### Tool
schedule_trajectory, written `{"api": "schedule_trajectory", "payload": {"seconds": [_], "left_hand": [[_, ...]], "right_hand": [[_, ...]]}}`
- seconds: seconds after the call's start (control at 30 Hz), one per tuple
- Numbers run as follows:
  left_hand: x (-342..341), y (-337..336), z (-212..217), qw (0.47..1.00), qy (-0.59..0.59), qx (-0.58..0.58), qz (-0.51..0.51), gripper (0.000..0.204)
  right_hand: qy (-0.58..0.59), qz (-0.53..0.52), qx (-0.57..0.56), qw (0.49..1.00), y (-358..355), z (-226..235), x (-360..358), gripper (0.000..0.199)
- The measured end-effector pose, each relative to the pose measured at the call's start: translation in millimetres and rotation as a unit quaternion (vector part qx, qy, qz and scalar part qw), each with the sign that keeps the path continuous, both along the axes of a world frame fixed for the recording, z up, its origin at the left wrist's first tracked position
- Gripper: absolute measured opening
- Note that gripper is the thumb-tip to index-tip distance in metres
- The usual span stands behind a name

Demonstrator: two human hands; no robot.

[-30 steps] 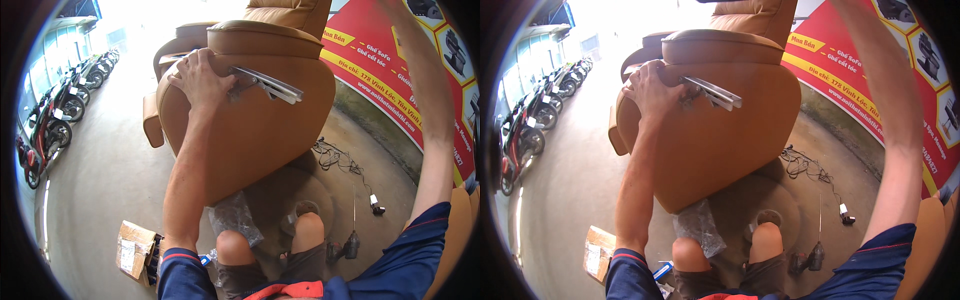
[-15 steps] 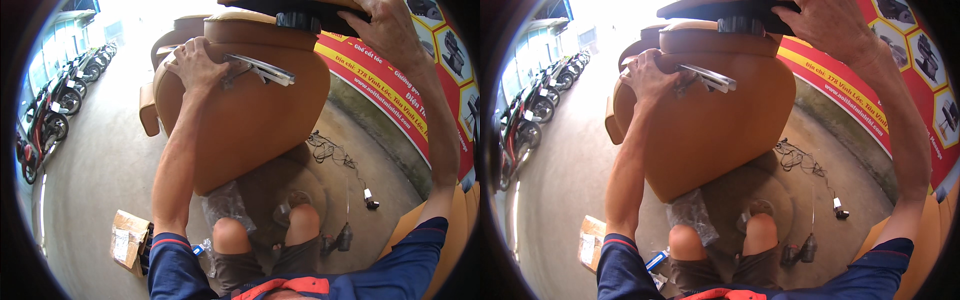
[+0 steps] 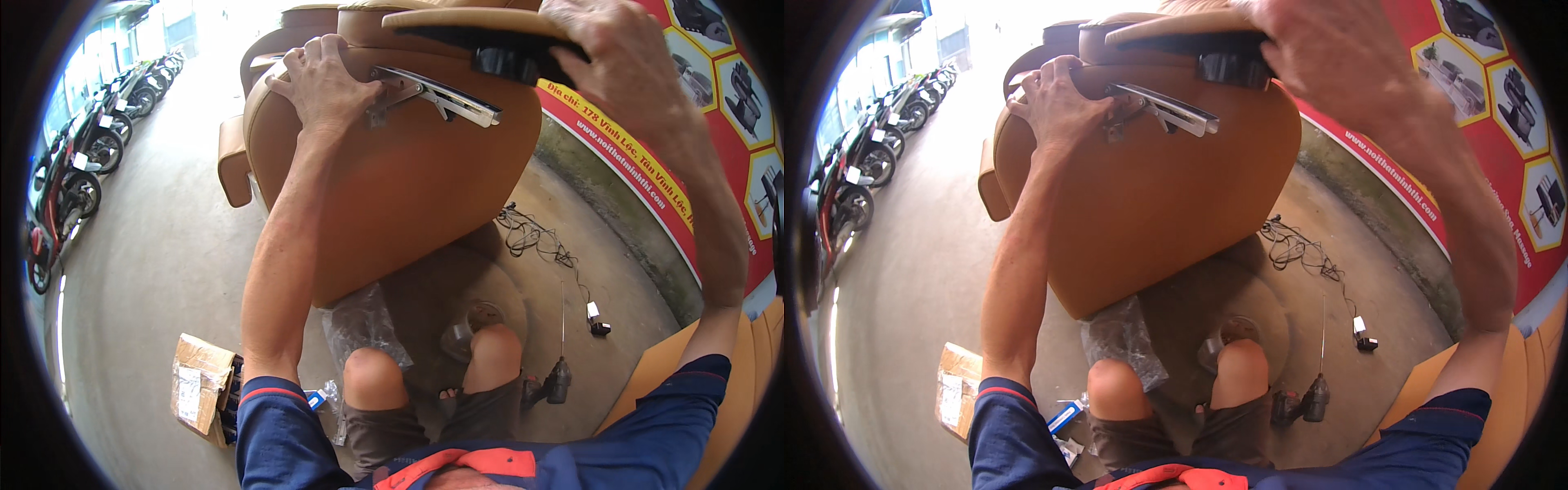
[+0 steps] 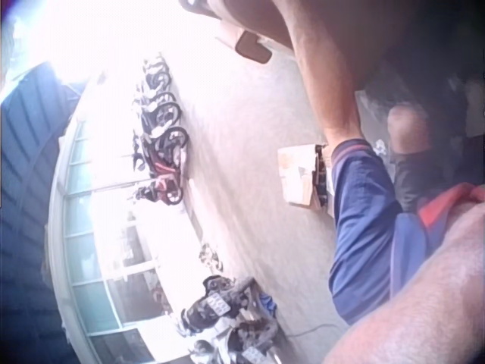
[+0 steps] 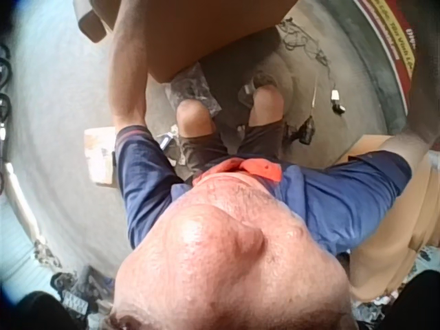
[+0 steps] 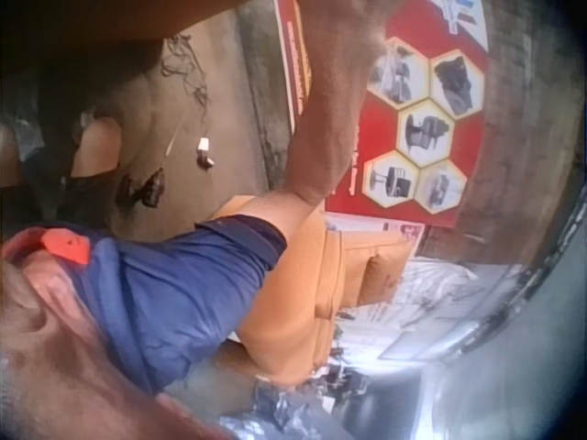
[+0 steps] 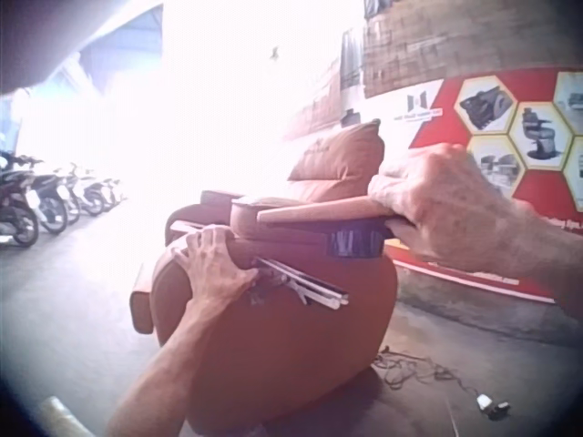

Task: The person attaches metal brackets to the underside of a brown chair using a cordless drill and screws. They position the brackets, align the chair parts, and drive screws to secure the components.

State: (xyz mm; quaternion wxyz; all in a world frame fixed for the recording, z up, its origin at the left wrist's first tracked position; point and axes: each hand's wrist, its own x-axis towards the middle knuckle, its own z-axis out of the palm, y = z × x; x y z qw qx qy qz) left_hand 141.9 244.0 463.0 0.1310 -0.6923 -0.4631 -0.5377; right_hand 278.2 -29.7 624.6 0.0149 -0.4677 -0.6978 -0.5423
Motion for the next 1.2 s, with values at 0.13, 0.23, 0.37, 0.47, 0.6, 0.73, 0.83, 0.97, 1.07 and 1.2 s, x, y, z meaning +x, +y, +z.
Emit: {"api": "schedule_trajectory", "payload": {"seconds": [0.13,0.23,0.37,0.47,0.6,0.73,0.83,0.97,1.07,1.2], "left_hand": [[2.0,0.7,0.7,1.000,0.006,0.002,0.001,0.076],[-2.0,-2.0,2.0,1.000,0.001,-0.001,0.004,0.077],[0.4,-2.5,0.8,1.000,0.005,0.000,-0.015,0.079],[1.7,2.1,-2.9,0.999,0.021,0.034,0.006,0.079],[7.9,16.8,-4.3,0.983,0.003,0.181,0.030,0.067],[16.5,22.3,-16.5,0.965,-0.050,0.240,-0.089,0.067],[22.5,15.6,-20.5,0.952,-0.032,0.276,-0.126,0.060],[20.9,25.8,-13.3,0.941,-0.010,0.256,-0.221,0.060],[17.7,27.1,-9.6,0.946,0.002,0.255,-0.200,0.057],[28.1,29.3,-10.9,0.952,0.000,0.251,-0.175,0.055]], "right_hand": [[-0.020,-0.025,0.000,0.999,23.6,-23.0,-3.4,0.015],[-0.011,-0.013,0.015,1.000,41.3,-41.2,-8.4,0.016],[-0.031,0.037,0.054,0.997,56.6,-72.9,1.0,0.025],[-0.037,0.056,0.047,0.997,55.7,-75.8,1.9,0.024],[-0.039,0.038,0.018,0.998,51.2,-73.4,-5.3,0.023],[-0.059,0.062,0.001,0.996,47.9,-66.7,-10.5,0.019],[-0.071,0.060,0.000,0.996,48.2,-66.1,-6.5,0.020],[-0.048,0.057,-0.001,0.997,47.1,-66.5,-1.9,0.028],[-0.053,0.112,0.023,0.992,50.6,-62.8,2.8,0.038],[0.022,0.212,0.078,0.974,51.4,-70.4,24.1,0.050]]}}
